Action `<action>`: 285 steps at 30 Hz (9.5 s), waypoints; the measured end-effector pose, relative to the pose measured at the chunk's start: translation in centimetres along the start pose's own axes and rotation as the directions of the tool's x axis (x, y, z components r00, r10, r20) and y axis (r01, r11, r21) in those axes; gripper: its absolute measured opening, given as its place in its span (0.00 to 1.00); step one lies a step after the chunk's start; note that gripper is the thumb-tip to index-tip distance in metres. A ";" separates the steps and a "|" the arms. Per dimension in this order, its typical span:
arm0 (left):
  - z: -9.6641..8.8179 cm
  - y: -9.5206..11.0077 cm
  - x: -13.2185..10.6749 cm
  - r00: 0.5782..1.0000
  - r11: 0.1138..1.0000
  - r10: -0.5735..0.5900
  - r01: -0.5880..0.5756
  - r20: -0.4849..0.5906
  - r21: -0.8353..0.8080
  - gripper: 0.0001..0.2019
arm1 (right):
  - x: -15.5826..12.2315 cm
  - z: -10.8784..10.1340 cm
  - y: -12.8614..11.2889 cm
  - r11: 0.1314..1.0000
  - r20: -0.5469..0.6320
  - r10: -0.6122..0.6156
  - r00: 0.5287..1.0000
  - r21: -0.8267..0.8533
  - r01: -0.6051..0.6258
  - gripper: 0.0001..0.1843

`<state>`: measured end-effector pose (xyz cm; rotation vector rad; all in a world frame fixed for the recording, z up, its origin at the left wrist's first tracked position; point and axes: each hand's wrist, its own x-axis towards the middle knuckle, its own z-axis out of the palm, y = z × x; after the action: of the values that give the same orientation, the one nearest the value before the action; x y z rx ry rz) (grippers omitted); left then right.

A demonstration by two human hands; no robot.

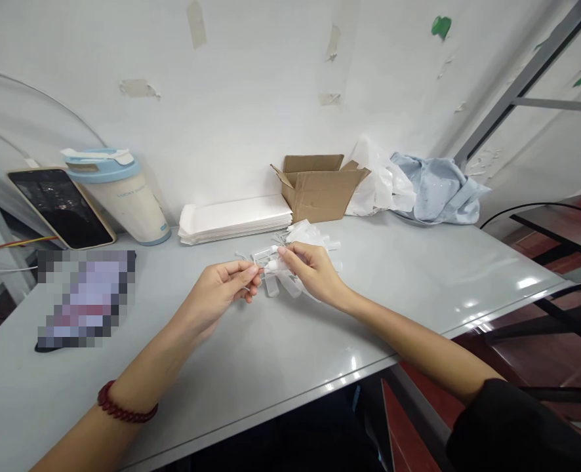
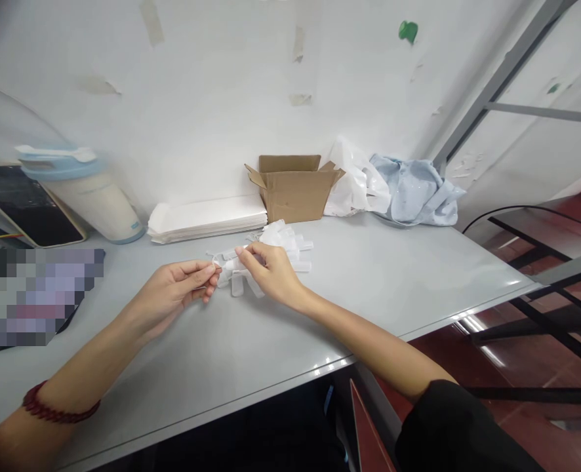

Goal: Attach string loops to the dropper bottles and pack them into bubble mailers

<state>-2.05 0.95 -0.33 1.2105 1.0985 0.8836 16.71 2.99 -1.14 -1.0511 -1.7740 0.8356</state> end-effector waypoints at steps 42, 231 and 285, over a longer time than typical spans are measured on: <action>-3.8 1.3 1.4 0.888 0.904 0.179 0.022 -0.423 0.428 0.12 | -1.3 2.0 1.9 0.861 0.226 -0.345 0.911 -0.310 0.403 0.26; -3.4 -0.6 1.6 0.966 0.375 0.098 0.186 -0.238 0.908 0.16 | -0.3 0.5 1.4 0.707 0.426 -0.130 0.895 -0.594 0.385 0.13; -1.3 0.3 0.6 0.991 0.973 0.110 -0.091 -0.079 0.210 0.13 | -0.7 0.9 0.9 0.818 0.362 -0.245 0.899 -0.421 0.392 0.11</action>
<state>-3.10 1.93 -0.13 1.4192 1.2333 0.9260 16.36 2.59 -2.49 -0.9170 -2.4198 0.3416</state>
